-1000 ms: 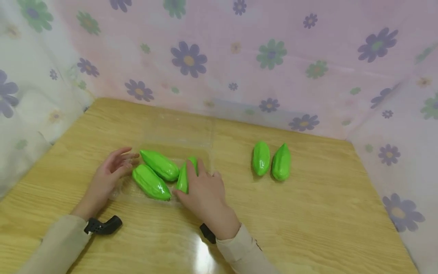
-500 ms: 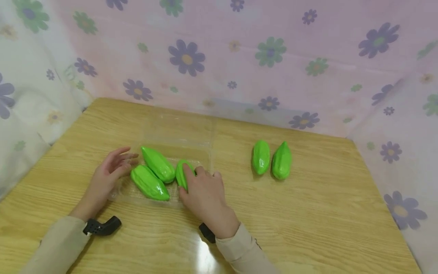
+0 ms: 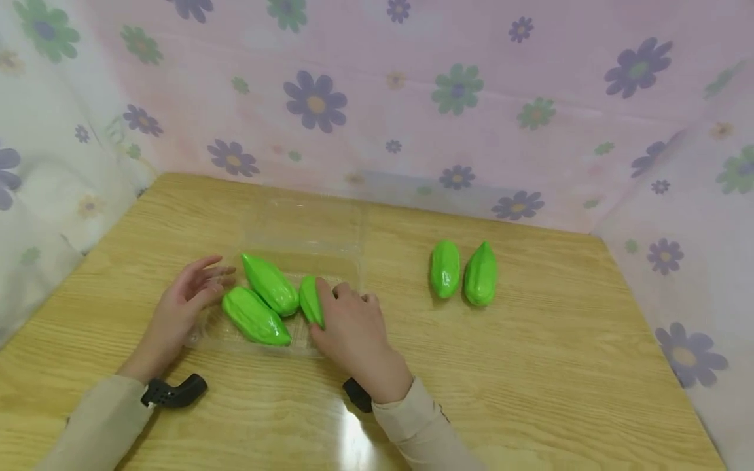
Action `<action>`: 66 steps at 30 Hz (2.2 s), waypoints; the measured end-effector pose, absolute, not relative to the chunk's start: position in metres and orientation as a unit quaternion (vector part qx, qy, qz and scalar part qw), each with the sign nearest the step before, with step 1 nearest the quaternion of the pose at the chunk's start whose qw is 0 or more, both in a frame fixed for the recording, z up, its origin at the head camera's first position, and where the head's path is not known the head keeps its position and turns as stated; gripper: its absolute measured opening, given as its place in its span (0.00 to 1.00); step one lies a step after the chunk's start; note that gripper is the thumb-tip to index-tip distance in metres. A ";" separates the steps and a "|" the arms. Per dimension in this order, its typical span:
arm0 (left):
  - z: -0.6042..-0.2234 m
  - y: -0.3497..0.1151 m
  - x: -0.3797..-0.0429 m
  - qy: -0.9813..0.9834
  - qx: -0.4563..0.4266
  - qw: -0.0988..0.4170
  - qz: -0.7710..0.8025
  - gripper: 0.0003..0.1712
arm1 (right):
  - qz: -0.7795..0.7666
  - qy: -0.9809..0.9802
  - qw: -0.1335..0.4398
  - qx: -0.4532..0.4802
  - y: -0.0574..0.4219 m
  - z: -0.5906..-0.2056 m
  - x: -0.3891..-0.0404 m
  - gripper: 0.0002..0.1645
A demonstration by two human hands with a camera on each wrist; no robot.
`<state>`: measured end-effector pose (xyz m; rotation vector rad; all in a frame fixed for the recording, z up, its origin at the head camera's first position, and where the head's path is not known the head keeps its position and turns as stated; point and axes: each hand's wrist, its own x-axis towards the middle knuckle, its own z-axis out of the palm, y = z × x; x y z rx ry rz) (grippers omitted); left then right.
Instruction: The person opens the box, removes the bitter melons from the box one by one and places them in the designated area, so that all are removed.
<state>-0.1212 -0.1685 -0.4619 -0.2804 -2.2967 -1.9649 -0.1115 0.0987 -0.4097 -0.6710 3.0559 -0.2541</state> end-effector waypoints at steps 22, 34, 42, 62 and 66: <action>-0.459 -0.165 -0.125 -0.754 -0.097 0.045 -0.648 0.26 | -0.229 0.955 -0.079 -0.173 0.103 -0.416 -0.125 0.42; -0.459 -0.170 -0.120 -0.756 -0.093 0.045 -0.647 0.27 | -0.304 0.921 -0.136 -0.205 0.099 -0.416 -0.125 0.44; -0.459 -0.169 -0.120 -0.755 -0.094 0.046 -0.647 0.26 | -0.323 0.914 -0.148 -0.194 0.099 -0.425 -0.128 0.45; -0.462 -0.167 -0.119 -0.757 -0.091 0.046 -0.645 0.26 | -0.596 0.801 0.020 -0.043 0.122 -0.412 -0.139 0.38; -0.463 -0.167 -0.119 -0.756 -0.091 0.044 -0.646 0.27 | -0.634 0.772 0.024 -0.027 0.127 -0.410 -0.142 0.37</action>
